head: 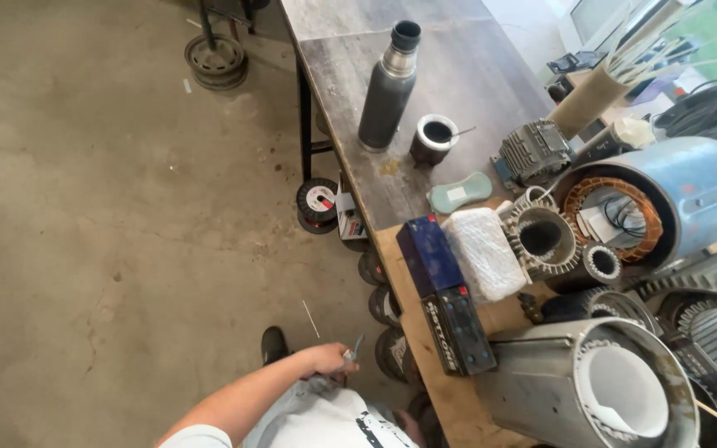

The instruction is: Inspecting electric motor stators, using a calculator for data entry, and applying insulation or sealant to the windings.

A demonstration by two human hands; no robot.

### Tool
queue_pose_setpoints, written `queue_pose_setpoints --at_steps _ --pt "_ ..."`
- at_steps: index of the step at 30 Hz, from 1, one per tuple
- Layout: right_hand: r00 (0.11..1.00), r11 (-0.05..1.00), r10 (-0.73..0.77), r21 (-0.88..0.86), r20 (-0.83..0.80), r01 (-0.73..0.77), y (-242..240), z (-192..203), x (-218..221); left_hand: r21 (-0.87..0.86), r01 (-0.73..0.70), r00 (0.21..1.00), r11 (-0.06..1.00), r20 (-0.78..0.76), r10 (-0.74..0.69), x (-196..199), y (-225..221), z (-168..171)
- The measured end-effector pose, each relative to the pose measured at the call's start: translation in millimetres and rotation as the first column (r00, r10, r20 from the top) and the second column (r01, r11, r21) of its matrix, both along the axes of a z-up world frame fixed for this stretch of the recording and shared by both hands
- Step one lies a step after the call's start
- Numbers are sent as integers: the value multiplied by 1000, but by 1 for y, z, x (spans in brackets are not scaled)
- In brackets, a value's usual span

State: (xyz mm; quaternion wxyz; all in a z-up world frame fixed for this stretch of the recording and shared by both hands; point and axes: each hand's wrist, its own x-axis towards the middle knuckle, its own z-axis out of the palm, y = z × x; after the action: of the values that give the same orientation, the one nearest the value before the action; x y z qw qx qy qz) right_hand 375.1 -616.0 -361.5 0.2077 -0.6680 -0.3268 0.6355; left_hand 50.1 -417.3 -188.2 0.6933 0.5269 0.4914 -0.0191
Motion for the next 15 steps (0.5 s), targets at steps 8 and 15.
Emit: queue_pose_setpoints --at_steps 8,15 --pt "989 936 110 344 -99 -69 224 136 -235 136 155 982 978 -130 -137 -134 92 5" --pt "872 809 400 337 284 -481 323 286 -412 80 92 982 993 -171 -77 -269 148 123"
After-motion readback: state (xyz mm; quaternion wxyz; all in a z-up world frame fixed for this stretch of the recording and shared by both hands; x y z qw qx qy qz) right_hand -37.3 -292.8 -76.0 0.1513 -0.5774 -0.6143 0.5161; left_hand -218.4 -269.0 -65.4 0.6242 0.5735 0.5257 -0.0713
